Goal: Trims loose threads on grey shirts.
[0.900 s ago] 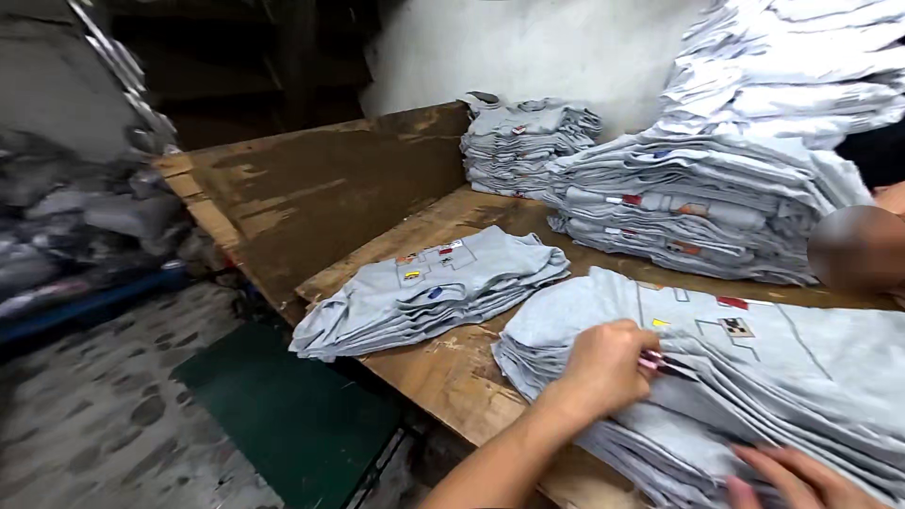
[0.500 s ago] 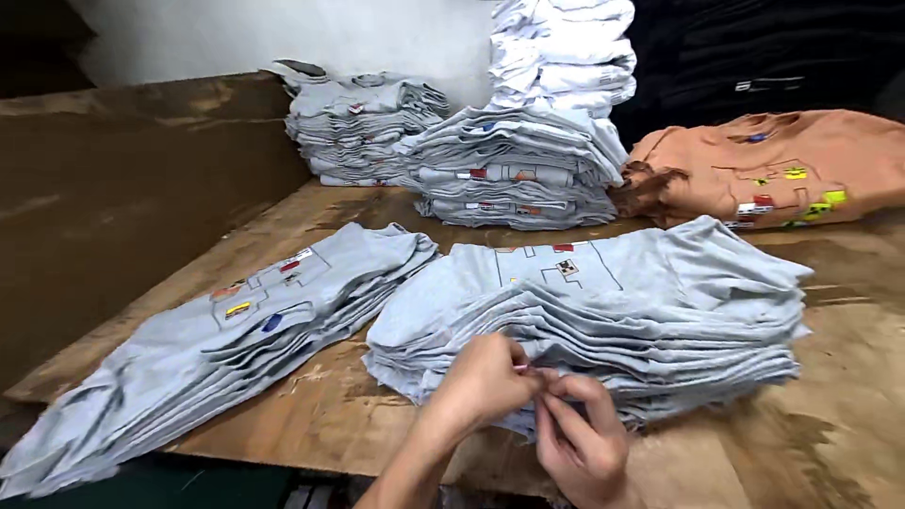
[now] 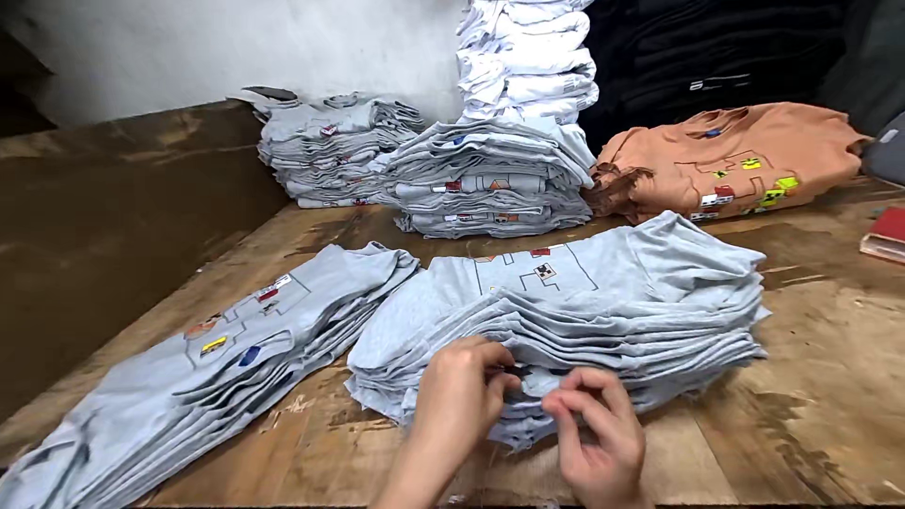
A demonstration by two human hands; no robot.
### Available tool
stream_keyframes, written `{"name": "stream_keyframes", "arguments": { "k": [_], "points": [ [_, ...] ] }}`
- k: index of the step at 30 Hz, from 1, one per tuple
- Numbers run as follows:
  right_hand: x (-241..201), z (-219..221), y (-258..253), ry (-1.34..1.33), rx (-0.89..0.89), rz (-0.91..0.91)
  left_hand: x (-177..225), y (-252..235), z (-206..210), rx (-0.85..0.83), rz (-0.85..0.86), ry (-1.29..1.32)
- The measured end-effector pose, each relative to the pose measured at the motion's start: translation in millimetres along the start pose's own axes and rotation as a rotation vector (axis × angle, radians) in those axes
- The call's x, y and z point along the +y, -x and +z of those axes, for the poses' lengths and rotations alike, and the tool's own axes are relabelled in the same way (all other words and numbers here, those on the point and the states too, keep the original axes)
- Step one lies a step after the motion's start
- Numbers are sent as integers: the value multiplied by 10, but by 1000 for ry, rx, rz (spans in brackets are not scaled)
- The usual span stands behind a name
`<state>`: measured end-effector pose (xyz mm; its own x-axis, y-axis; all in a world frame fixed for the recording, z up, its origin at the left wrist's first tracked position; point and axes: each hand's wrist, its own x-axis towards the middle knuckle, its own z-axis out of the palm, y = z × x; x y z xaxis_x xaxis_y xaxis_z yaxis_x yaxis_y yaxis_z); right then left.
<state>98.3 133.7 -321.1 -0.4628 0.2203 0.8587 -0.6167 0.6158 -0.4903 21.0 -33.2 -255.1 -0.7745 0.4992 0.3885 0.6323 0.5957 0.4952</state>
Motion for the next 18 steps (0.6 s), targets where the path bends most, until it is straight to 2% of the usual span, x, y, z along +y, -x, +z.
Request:
{"name": "stream_keyframes", "arguments": {
  "k": [3,5,8,10,12,15,16,18],
  "points": [
    [64,-236,57,-81,-292,-111,-69,-167,-215,-203,-55,109],
    [80,-377,-79,9,-272,-127,-103,-383,-302,-144,-43,66],
    [89,-528,-587,340,-29,-22,-142,-777,-205,-3,-68,-48],
    [239,-625,-866,536,-154,62,-168,-1010,36,56,-153,-45],
    [430,-747,-863,526,-310,62,-271,-1123,294,-50,-176,42],
    [503,-1012,-545,285,-364,15,-356,-968,358,-291,53,203],
    [496,-1092,-435,214,-348,40,-324,-824,312,-310,154,202],
    [445,-1201,-323,82,-262,153,-261,-475,272,-220,329,178]
  ]
}}
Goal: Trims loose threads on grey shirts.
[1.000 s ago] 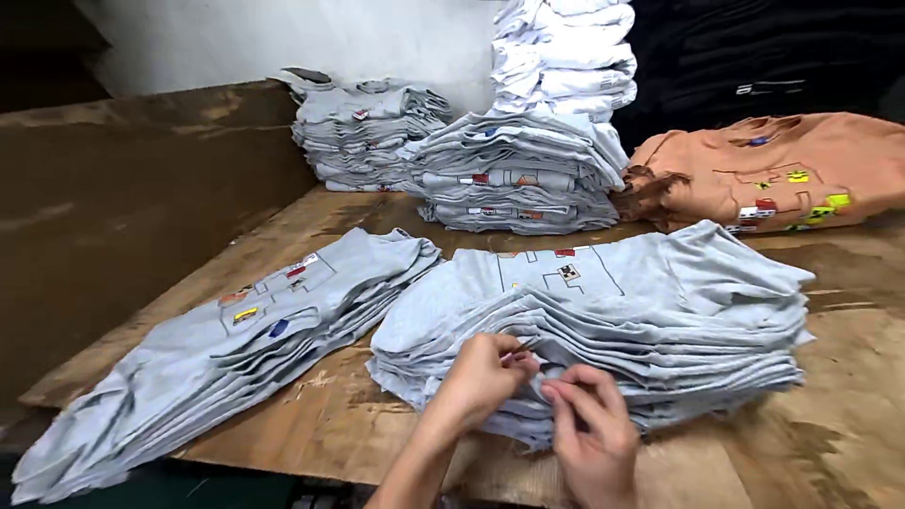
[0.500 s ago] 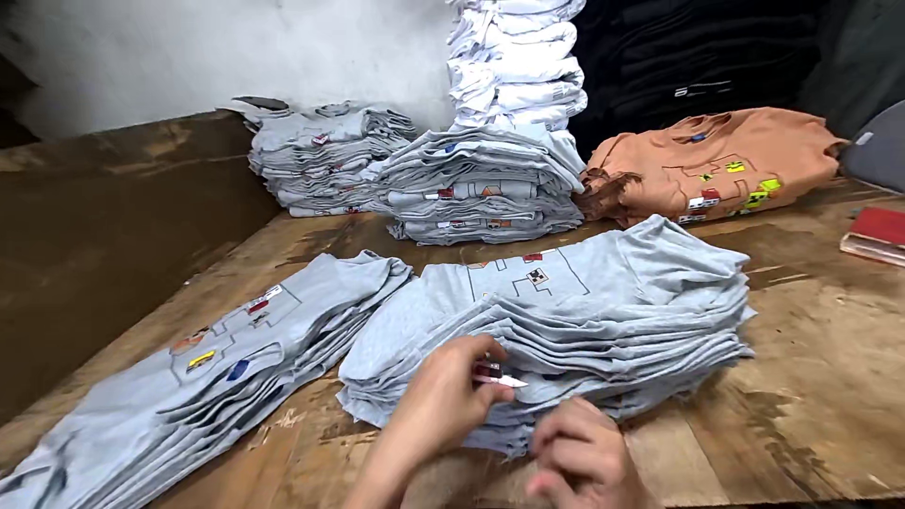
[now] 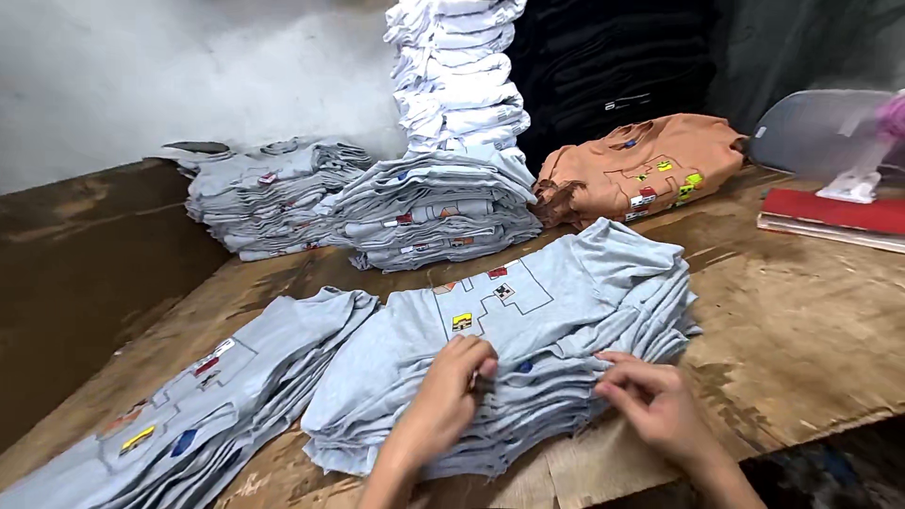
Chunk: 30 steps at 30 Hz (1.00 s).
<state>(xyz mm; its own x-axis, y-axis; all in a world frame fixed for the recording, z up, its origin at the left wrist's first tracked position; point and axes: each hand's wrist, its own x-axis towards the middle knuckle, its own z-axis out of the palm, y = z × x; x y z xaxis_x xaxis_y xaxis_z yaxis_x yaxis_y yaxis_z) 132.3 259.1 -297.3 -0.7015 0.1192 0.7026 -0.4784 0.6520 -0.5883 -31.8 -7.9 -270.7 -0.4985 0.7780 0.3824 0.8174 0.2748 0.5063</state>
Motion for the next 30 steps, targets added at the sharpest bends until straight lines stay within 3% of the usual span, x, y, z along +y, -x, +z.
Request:
{"name": "stream_keyframes", "arguments": {
  "k": [2,4,8,11,13,15,18,22,25,27,30],
  "points": [
    [-123,-15,-64,-70,148,119,71,234,128,133,124,-72],
    [-230,62,-227,74,187,125,40,345,265,263,259,-177],
    [-249,304,-428,407,-181,-52,40,465,366,325,392,-392],
    [-149,170,-256,150,-110,-223,123,534,343,290,424,-504],
    [-171,-28,-145,-97,-120,-213,182,533,302,231,442,-552],
    [-236,-184,-88,-177,-187,-155,234,498,262,173,479,-590],
    [-324,-243,-149,-60,-40,-141,305,352,176,105,537,-649],
    [-216,-49,-211,433,-7,-210,403,138,71,151,583,-608],
    [-103,125,-58,410,176,-314,478,-35,-17,276,460,-438],
    [-94,157,15,361,270,-310,534,-147,-103,270,368,-342],
    [-89,211,72,348,344,-298,560,-320,-106,237,439,-276]
  ]
}}
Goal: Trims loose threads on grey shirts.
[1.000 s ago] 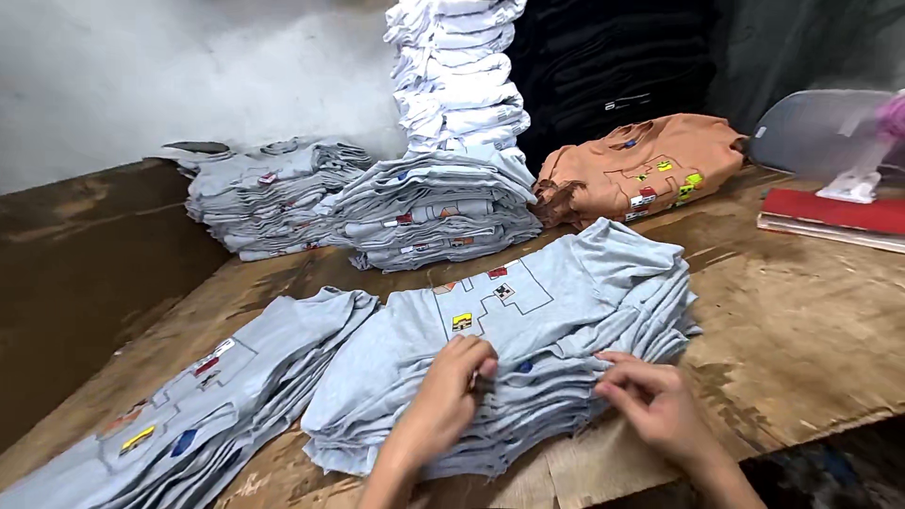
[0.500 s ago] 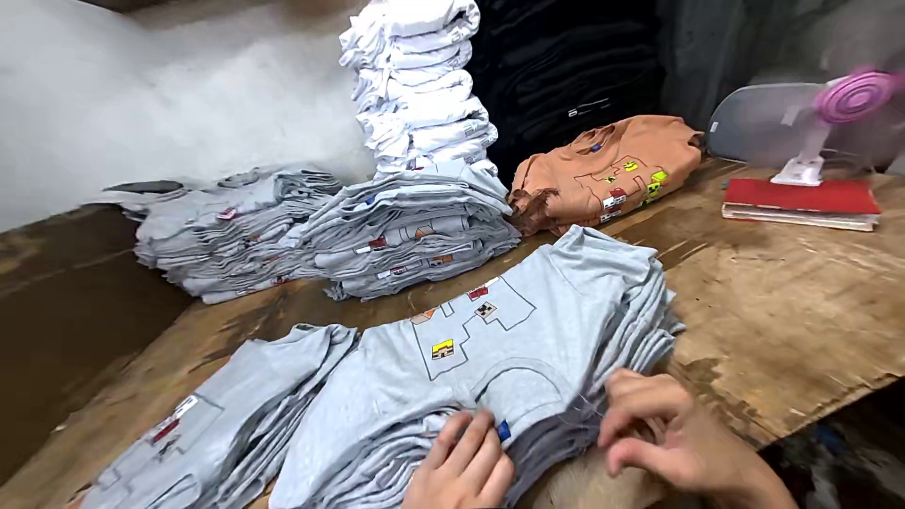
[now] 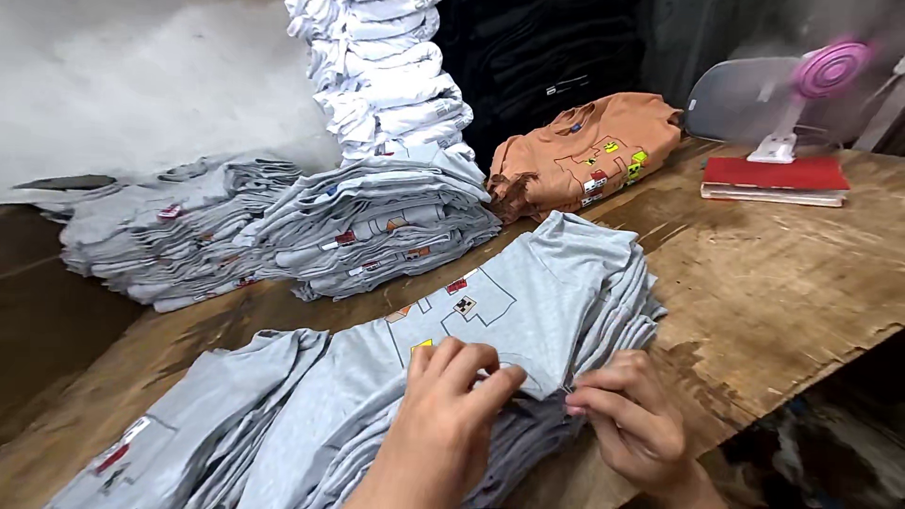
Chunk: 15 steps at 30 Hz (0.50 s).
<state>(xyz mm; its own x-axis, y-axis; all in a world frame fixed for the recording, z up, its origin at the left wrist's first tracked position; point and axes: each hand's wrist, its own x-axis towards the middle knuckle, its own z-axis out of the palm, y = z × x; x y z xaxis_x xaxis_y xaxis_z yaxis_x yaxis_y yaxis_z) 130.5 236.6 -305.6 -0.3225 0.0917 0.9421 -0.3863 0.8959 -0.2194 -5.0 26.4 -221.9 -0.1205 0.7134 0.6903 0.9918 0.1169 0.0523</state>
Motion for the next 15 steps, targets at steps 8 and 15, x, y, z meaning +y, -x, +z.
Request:
{"name": "stream_keyframes", "arguments": {
  "k": [8,15],
  "points": [
    [-61,126,63,30,70,-18,10,-272,318,-5,291,-116],
    [-32,-91,70,-120,-4,40,-123,-142,182,-236,-185,162]
  ]
}}
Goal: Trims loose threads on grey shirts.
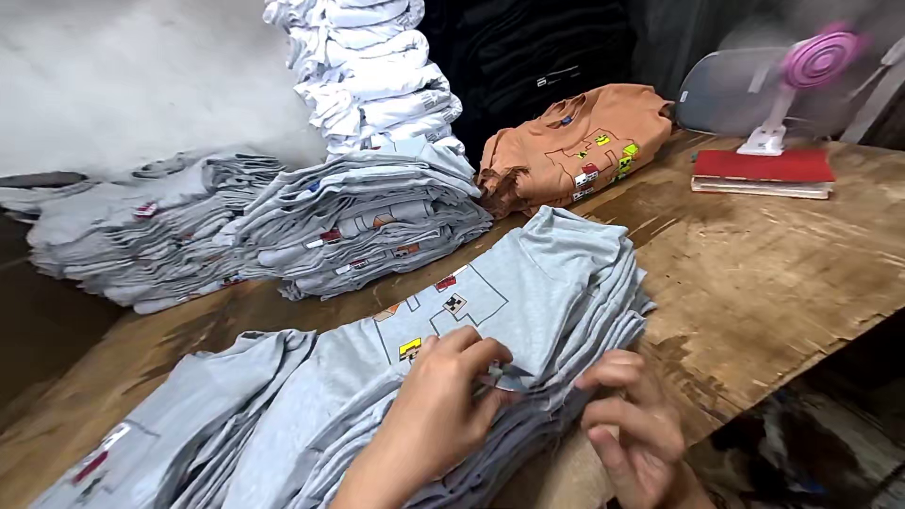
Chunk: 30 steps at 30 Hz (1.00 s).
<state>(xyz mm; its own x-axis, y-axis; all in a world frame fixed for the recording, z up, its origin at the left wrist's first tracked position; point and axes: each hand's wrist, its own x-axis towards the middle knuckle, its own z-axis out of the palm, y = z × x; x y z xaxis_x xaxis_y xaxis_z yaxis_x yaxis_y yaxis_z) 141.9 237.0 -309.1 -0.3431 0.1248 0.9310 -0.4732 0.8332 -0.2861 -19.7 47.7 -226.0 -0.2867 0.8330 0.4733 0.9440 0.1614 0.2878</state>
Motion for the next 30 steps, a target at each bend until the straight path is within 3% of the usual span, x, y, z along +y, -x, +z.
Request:
{"name": "stream_keyframes", "arguments": {
  "k": [2,5,8,12,15,17,20,23,26,30],
  "points": [
    [-44,59,-68,97,22,55,-33,-18,-18,-157,-87,138],
    [-77,239,-117,295,-45,118,-61,-79,-24,-139,-112,203],
    [-53,277,-68,89,-27,87,-90,-138,-83,-126,-172,267],
    [-40,97,-125,-238,-36,51,-66,-241,-102,51,-325,234],
    [-83,143,-255,-119,73,204,-31,-350,-83,166,-452,153],
    [-72,222,-403,61,30,334,-30,-454,-50,237,-464,53],
    [-115,264,-476,343,-159,485,-152,-472,98,266,-351,-79],
    [-213,323,-429,487,-263,499,-208,-354,130,199,-195,-76],
    [-272,330,-355,503,-204,500,-153,-236,48,211,54,-119],
    [-263,307,-268,281,-40,515,-58,-146,6,206,266,-180]
  ]
}}
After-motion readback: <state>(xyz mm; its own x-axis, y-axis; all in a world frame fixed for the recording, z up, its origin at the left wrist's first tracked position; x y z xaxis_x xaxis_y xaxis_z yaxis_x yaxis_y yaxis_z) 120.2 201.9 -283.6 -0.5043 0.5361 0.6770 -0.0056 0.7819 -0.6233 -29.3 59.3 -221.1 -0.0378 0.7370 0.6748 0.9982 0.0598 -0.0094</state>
